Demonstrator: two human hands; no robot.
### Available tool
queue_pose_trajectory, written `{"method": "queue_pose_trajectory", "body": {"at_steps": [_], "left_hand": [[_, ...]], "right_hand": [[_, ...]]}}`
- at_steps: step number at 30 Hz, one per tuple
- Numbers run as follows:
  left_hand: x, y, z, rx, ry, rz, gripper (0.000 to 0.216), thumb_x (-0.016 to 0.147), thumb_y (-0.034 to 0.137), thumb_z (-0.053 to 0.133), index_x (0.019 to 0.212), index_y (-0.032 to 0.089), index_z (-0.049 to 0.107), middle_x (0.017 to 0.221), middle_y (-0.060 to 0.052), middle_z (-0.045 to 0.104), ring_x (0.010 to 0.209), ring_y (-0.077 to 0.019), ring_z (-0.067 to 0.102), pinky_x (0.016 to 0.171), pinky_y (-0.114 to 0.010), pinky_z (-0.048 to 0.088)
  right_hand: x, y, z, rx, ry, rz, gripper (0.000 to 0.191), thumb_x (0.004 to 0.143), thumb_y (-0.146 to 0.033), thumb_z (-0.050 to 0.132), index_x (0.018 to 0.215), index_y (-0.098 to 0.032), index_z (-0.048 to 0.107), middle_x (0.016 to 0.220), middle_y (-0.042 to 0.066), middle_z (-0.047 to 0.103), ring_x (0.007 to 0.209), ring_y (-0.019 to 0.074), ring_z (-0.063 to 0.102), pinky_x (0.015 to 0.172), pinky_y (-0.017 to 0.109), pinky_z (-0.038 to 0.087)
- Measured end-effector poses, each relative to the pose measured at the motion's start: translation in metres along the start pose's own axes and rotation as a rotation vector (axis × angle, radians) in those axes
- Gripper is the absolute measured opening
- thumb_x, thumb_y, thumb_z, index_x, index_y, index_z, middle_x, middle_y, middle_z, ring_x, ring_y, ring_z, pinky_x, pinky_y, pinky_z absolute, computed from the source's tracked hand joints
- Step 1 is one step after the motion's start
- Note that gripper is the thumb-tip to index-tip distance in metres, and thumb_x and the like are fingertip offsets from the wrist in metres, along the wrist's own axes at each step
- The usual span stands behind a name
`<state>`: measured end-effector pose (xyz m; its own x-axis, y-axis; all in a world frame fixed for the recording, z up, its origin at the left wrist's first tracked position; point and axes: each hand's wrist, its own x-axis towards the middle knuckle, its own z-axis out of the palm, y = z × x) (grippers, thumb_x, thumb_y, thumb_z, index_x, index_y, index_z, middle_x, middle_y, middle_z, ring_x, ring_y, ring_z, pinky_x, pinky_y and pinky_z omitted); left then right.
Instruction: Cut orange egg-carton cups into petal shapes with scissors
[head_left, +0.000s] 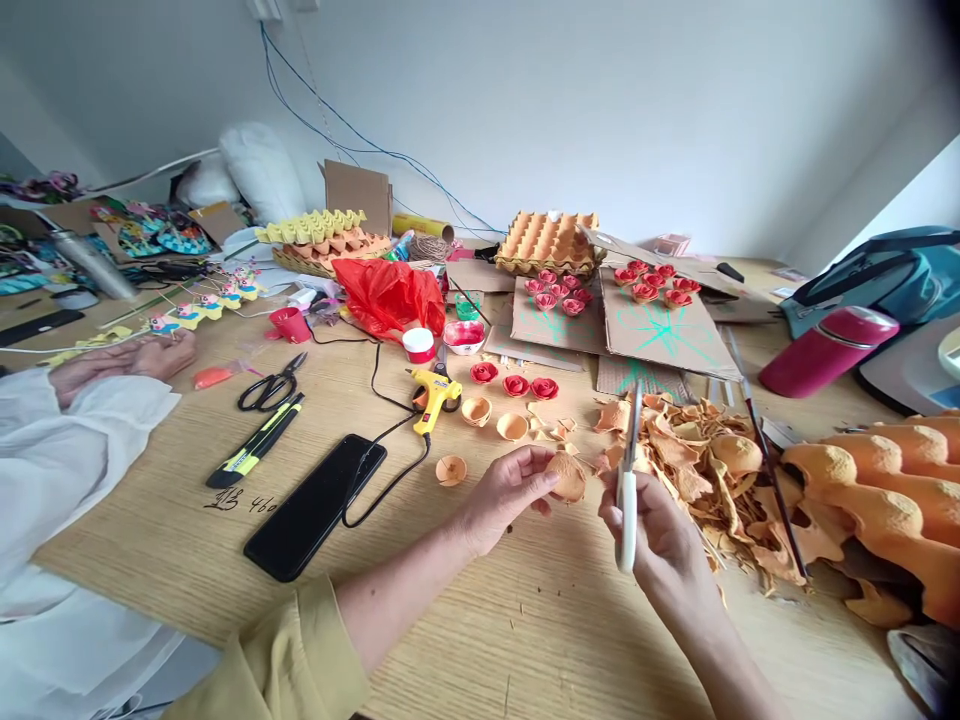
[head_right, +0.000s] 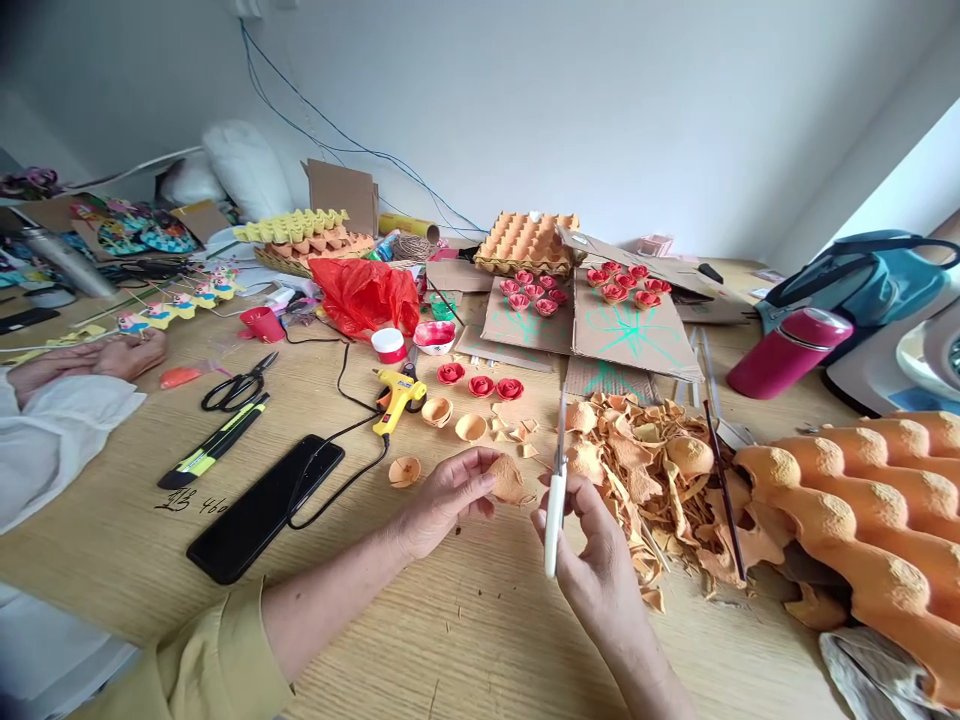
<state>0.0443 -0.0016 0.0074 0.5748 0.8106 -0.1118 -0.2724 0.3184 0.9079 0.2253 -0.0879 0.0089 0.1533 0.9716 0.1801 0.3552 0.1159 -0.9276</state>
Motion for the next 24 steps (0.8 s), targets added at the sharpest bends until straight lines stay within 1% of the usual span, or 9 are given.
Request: {"method": "queue_pose_trajectory", "body": {"at_steps": [3, 6, 8, 10, 13, 15, 20, 24], "left_hand": [[0.003, -0.001, -0.005, -0.079, 0.060, 0.035, 0.049, 0.071, 0.048, 0.082, 0.104, 0.015, 0.064, 0.097, -0.006, 0.069, 0.081, -0.0144, 0.065, 0.064, -0.024, 0.049], [0.006, 0.000, -0.009, -0.151, 0.089, 0.048, 0.051, 0.069, 0.047, 0.084, 0.103, 0.014, 0.065, 0.092, -0.006, 0.071, 0.078, -0.0150, 0.067, 0.065, -0.025, 0.050], [0.006, 0.000, -0.010, -0.195, 0.098, 0.054, 0.051, 0.068, 0.046, 0.085, 0.103, 0.013, 0.066, 0.091, -0.006, 0.071, 0.078, -0.0157, 0.068, 0.066, -0.025, 0.050], [0.007, 0.000, -0.011, -0.232, 0.100, 0.063, 0.050, 0.068, 0.045, 0.085, 0.103, 0.014, 0.067, 0.091, -0.006, 0.071, 0.077, -0.0156, 0.069, 0.068, -0.026, 0.051], [0.007, 0.000, -0.012, -0.257, 0.095, 0.069, 0.049, 0.069, 0.044, 0.085, 0.104, 0.014, 0.068, 0.093, -0.006, 0.072, 0.077, -0.0147, 0.069, 0.070, -0.026, 0.052], [0.006, 0.000, -0.012, -0.249, 0.087, 0.079, 0.048, 0.070, 0.044, 0.085, 0.105, 0.015, 0.069, 0.097, -0.006, 0.072, 0.077, -0.0141, 0.069, 0.071, -0.026, 0.052], [0.005, -0.002, -0.013, -0.158, 0.064, 0.118, 0.043, 0.072, 0.043, 0.083, 0.105, 0.018, 0.070, 0.107, -0.006, 0.071, 0.082, -0.0135, 0.066, 0.073, -0.027, 0.053], [0.006, -0.003, -0.012, -0.109, 0.025, 0.150, 0.041, 0.075, 0.042, 0.081, 0.107, 0.019, 0.070, 0.108, -0.007, 0.069, 0.087, -0.0144, 0.062, 0.074, -0.027, 0.053]], "right_hand": [[0.001, -0.002, -0.004, -0.182, -0.063, -0.013, 0.022, 0.093, -0.044, 0.055, 0.096, -0.023, 0.057, 0.080, 0.001, 0.059, 0.073, 0.0190, 0.054, 0.062, 0.030, 0.046], [0.002, 0.000, -0.005, -0.360, -0.084, -0.110, 0.021, 0.090, -0.039, 0.058, 0.080, -0.022, 0.051, 0.074, -0.001, 0.055, 0.069, 0.0181, 0.051, 0.065, 0.031, 0.044], [0.003, 0.002, -0.004, -0.445, -0.100, -0.188, 0.020, 0.090, -0.035, 0.057, 0.077, -0.023, 0.048, 0.071, -0.002, 0.051, 0.067, 0.0173, 0.048, 0.067, 0.032, 0.043], [0.004, 0.005, -0.003, -0.508, -0.124, -0.259, 0.017, 0.090, -0.030, 0.056, 0.078, -0.023, 0.046, 0.071, -0.003, 0.050, 0.067, 0.0174, 0.047, 0.071, 0.034, 0.042], [0.004, 0.010, -0.002, -0.568, -0.159, -0.330, 0.009, 0.088, -0.025, 0.057, 0.087, -0.023, 0.048, 0.078, -0.002, 0.054, 0.074, 0.0192, 0.052, 0.082, 0.039, 0.042], [0.005, 0.012, -0.002, -0.604, -0.157, -0.347, 0.012, 0.086, -0.023, 0.059, 0.091, -0.024, 0.048, 0.083, -0.001, 0.057, 0.079, 0.0211, 0.054, 0.087, 0.042, 0.040], [0.005, 0.011, -0.002, -0.647, -0.135, -0.373, 0.017, 0.084, -0.023, 0.061, 0.093, -0.024, 0.047, 0.085, 0.000, 0.057, 0.080, 0.0230, 0.054, 0.086, 0.044, 0.040], [0.005, 0.009, -0.002, -0.660, -0.140, -0.391, 0.016, 0.084, -0.025, 0.059, 0.093, -0.024, 0.046, 0.086, 0.001, 0.056, 0.078, 0.0224, 0.054, 0.086, 0.045, 0.040]]}}
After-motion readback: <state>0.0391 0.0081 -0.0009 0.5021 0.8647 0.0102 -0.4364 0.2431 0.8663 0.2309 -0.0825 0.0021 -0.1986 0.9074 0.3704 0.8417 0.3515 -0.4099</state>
